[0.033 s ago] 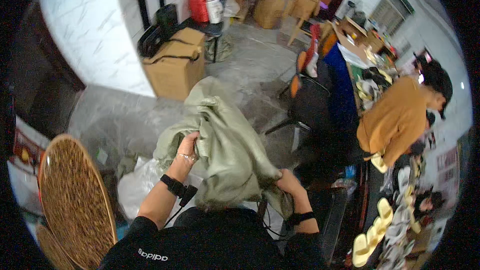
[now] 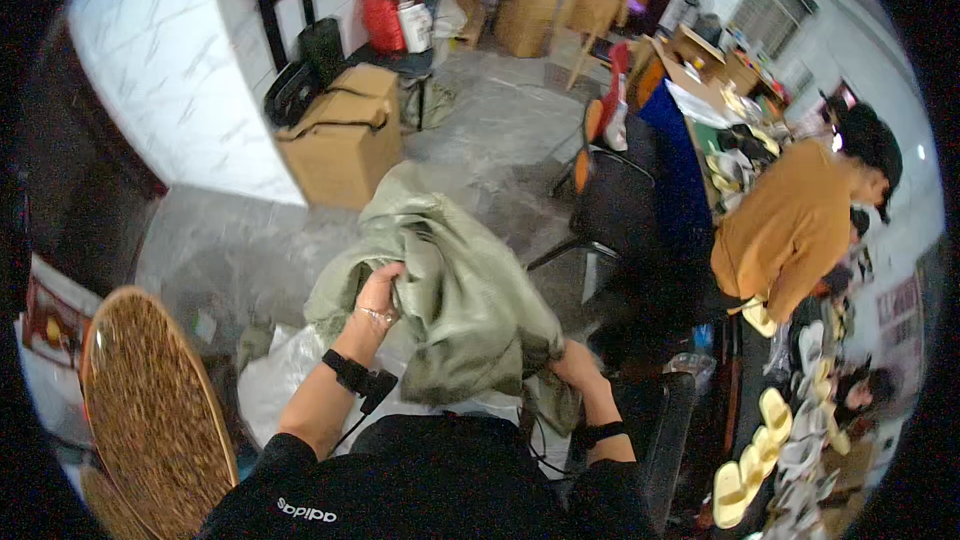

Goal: The recorder bags pairs of foam sandals and organizes them into large sacks in a manufacturing workshop.

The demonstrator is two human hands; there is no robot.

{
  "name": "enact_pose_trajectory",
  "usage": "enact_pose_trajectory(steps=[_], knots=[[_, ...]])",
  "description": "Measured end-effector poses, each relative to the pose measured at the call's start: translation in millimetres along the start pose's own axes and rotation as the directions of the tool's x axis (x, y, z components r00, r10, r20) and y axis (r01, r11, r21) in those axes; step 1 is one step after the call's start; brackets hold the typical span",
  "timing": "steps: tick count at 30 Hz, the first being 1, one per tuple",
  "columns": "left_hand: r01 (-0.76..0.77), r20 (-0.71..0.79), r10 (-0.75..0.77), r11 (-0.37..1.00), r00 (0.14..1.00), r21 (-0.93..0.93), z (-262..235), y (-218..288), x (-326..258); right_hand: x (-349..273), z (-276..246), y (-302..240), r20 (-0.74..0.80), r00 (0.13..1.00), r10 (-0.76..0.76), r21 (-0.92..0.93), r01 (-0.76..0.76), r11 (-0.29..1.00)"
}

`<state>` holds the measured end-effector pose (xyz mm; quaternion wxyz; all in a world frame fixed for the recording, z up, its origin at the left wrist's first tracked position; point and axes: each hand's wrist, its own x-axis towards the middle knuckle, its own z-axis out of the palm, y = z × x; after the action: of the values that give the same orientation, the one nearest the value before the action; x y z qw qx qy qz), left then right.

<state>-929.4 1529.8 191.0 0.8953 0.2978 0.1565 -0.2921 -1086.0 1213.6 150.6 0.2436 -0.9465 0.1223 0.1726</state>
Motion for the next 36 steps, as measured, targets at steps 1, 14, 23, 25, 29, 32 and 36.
enact_pose_trajectory(steps=[1,14,23,25,29,32,36], knots=[[-0.016,0.036,0.013,0.996,0.999,0.086,32,-4,2,4,8,21,-0.015,0.995,0.098,0.093,-0.096,0.991],[-0.71,0.546,-0.635,-0.005,0.546,0.704,102,-151,65,95,-13,1,0.122,0.992,0.039,0.972,-0.111,-0.208],[-0.314,0.195,-0.74,-0.024,0.643,0.949,89,2,157,208,-55,-48,0.201,0.963,0.181,0.968,-0.167,-0.187],[-0.206,0.112,-0.668,-0.064,0.736,0.976,82,57,180,247,-69,-66,0.217,0.956,0.197,0.969,-0.186,-0.163],[-0.028,0.1,-0.54,0.14,0.836,0.99,7,136,252,340,-99,-98,0.205,0.955,0.215,0.973,-0.174,-0.152],[0.14,-0.157,-0.226,-0.088,0.961,0.986,-37,199,291,396,-159,-166,0.154,0.97,0.19,0.984,-0.132,-0.123],[0.052,-0.031,0.098,-0.226,0.995,0.973,-77,237,357,476,-217,-194,0.043,0.998,0.043,0.991,-0.037,-0.132]])
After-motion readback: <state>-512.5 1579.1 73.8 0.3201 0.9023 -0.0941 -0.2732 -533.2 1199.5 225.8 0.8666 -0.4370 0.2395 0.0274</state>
